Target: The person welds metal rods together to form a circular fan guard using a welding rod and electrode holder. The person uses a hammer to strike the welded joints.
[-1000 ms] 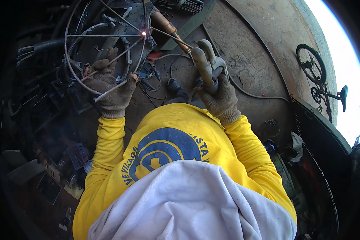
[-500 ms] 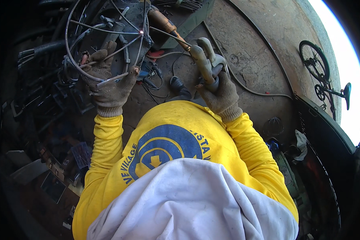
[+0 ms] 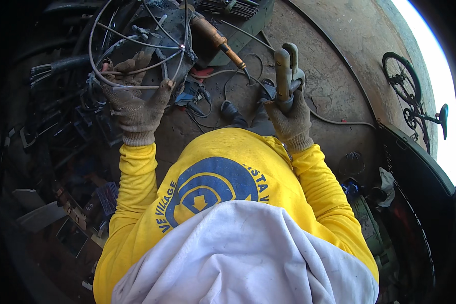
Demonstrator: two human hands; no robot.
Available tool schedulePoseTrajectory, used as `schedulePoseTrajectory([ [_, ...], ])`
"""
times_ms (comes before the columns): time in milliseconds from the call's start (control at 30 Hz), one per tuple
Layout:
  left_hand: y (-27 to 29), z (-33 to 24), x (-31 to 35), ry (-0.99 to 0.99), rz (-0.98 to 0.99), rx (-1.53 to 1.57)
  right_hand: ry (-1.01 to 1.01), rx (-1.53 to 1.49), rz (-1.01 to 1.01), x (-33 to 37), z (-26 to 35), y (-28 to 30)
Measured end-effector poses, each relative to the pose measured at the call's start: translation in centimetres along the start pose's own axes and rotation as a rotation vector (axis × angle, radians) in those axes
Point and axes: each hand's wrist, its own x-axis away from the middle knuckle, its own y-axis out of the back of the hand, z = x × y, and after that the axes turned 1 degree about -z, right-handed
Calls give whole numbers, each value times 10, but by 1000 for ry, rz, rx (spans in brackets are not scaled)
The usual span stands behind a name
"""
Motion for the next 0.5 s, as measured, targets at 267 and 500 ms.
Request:
schedulePoseTrajectory([
  [267,8,6,-22,295,-122,596,0,-122,-69,-10,11,2],
  [500,20,14,-34,456,8,442,11,-131,-89,-13,6,4],
])
